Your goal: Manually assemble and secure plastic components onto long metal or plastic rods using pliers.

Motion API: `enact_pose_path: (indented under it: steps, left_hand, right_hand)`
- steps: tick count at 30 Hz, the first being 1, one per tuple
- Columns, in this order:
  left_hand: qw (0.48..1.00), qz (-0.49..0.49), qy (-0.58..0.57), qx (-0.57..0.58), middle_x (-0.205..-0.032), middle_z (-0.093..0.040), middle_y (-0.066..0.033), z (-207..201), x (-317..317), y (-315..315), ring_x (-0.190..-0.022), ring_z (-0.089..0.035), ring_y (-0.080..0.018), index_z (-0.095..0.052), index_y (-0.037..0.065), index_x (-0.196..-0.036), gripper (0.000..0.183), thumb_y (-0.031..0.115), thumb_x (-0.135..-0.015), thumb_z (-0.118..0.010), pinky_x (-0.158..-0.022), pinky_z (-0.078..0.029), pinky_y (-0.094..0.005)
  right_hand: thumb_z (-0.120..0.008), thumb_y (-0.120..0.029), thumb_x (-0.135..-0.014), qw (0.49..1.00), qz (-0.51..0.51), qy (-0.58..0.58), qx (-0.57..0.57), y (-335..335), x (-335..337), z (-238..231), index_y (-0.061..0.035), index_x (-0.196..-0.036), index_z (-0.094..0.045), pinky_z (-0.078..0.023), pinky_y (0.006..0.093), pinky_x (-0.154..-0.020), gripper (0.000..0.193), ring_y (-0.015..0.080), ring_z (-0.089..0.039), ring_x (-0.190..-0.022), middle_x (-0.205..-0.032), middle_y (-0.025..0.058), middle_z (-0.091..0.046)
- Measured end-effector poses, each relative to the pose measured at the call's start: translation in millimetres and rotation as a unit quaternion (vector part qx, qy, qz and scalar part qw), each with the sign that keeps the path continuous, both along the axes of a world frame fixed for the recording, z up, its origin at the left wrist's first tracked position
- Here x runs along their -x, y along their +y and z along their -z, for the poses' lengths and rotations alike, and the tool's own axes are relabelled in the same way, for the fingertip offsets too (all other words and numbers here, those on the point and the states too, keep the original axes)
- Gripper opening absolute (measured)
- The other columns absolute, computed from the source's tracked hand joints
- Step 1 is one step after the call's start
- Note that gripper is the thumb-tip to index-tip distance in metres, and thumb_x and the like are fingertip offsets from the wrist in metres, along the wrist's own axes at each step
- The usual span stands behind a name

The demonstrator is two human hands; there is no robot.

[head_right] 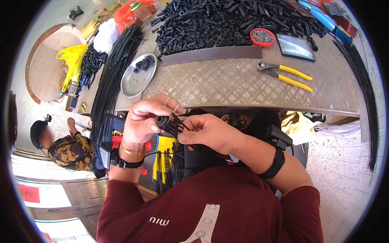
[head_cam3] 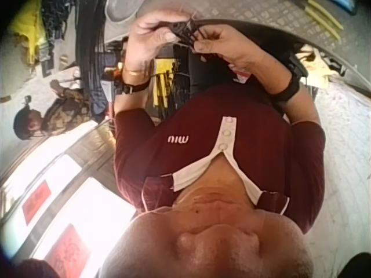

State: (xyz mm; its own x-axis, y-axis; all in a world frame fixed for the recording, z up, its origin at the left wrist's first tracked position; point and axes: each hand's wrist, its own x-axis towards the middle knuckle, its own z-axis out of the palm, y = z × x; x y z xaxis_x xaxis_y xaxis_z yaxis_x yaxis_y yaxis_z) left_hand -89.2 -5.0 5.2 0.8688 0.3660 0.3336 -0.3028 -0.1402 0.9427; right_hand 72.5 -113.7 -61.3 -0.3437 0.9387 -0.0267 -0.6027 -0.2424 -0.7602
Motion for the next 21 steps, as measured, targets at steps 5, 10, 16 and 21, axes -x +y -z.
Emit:
enact_pose_path:
  steps: [5,10,16,21]
  left_hand:
    - [0.979,0.041,-0.003,0.202,-0.092,-0.063,-0.0206,5,-11,-5,-0.084,-0.061,-0.0244,-0.053,0.002,-0.110,0.054,0.024,-0.069,-0.080,-0.072,-0.051,-0.0328]
    - [0.958,0.159,-0.025,0.238,-0.090,-0.062,-0.0172,11,-15,-1,-0.085,-0.061,-0.0229,-0.042,0.003,-0.121,0.073,0.016,-0.063,-0.083,-0.071,-0.049,-0.0292]
    - [0.956,0.128,0.001,0.265,-0.086,-0.060,-0.0103,8,-13,-5,-0.082,-0.060,-0.0207,-0.051,0.001,-0.107,0.060,0.016,-0.060,-0.085,-0.073,-0.045,-0.0290]
    - [0.958,0.155,-0.069,0.232,-0.084,-0.060,-0.0096,12,-16,-7,-0.078,-0.058,-0.0185,-0.056,0.001,-0.095,0.048,0.019,-0.061,-0.085,-0.069,-0.043,-0.0266]
  right_hand:
    - [-0.070,-0.018,-0.082,1.000,0.010,-0.022,-0.010,-6,4,-5,-0.0031,-0.089,-0.058,-0.045,0.0223,-0.067,0.021,0.0069,-0.052,-0.072,-0.080,-0.0013,-0.057]
    - [-0.067,-0.015,-0.085,0.994,0.081,-0.010,-0.077,-21,15,-2,-0.0016,-0.089,-0.054,-0.043,0.0216,-0.072,0.020,0.0061,-0.050,-0.080,-0.090,0.0001,-0.053]
    - [-0.065,-0.008,-0.086,0.980,0.138,0.011,-0.144,-23,19,4,-0.0002,-0.087,-0.052,-0.044,0.0230,-0.076,0.015,0.0072,-0.050,-0.088,-0.100,0.0021,-0.050]
    - [-0.065,-0.008,-0.085,0.980,0.096,0.047,-0.167,-21,17,7,-0.0019,-0.095,-0.050,-0.045,0.0251,-0.080,0.020,0.0085,-0.050,-0.091,-0.101,0.0013,-0.050]
